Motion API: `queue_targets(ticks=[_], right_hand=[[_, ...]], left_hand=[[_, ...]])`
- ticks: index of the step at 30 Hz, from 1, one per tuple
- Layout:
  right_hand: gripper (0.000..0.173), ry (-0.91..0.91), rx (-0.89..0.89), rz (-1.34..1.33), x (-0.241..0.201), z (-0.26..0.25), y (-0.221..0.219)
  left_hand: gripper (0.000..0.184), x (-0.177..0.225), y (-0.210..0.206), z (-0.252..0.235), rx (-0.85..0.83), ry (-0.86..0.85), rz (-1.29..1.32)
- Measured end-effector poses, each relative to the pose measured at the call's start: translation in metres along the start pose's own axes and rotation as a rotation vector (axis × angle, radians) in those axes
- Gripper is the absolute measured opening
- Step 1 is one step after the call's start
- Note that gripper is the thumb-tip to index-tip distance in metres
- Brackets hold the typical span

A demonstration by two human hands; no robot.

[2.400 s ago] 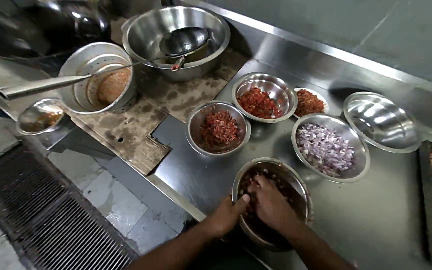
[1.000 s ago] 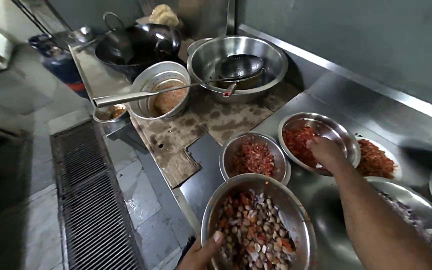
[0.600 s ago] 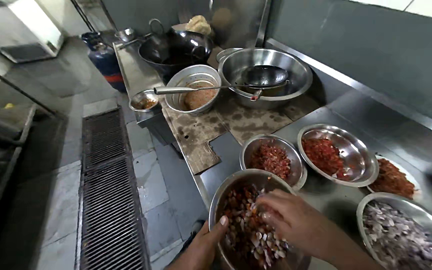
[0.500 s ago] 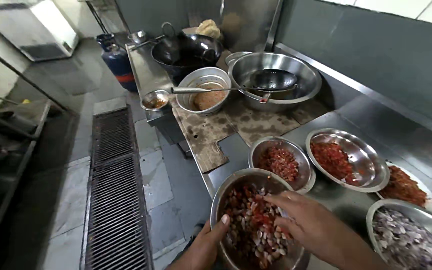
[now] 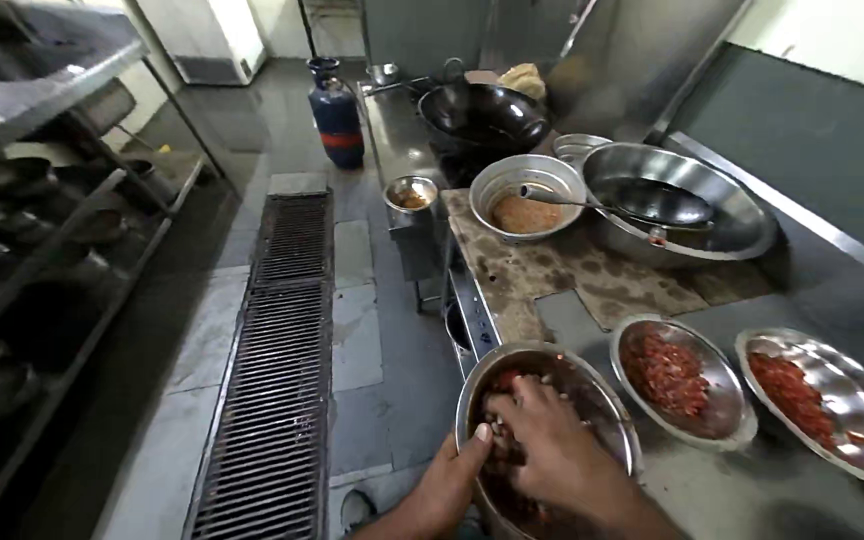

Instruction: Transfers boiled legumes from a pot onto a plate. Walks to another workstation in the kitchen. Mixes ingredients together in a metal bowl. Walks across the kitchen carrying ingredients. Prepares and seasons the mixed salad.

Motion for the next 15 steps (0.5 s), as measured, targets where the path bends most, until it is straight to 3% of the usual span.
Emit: queue_targets(ticks=[2, 5, 8, 11, 13, 15], right_hand=[[0.055, 0.073, -0.087, 0.088, -0.032, -0.036, -0.017], [0.037, 0.128, 0.008, 0.153, -0.060, -0.078, -0.008], [0.044, 0.276, -0.145, 0.071, -0.099, -0.103, 0.016], [0.056, 0.347, -0.125, 0.117, -0.127, -0.124, 0.021], [0.073, 0.285, -0.183, 0.147, -0.153, -0.152, -0.008], [0.070, 0.320, -0.081, 0.114, -0.175, -0.189, -0.048]], left_hand=[[0.048, 0.009, 0.031, 0.009, 0.042, -0.025, 0.008], [0.049, 0.027, 0.077, 0.034, 0.108, -0.008, 0.059], [0.047, 0.045, 0.125, 0.057, 0.157, -0.033, 0.099], [0.050, 0.064, 0.177, 0.077, 0.225, -0.115, 0.132], [0.051, 0.075, 0.209, 0.092, 0.274, -0.176, 0.190], [0.052, 0.082, 0.236, 0.104, 0.324, -0.212, 0.191]])
Point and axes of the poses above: each hand's wrist, its own z-axis away from the middle knuckle, its own y-axis out of the back of the hand, x = y × z, the point moved 3 cm from there along -z, towards the middle knuckle, and after that the axes turned 12 degrees about y, right-handed, at the moved point
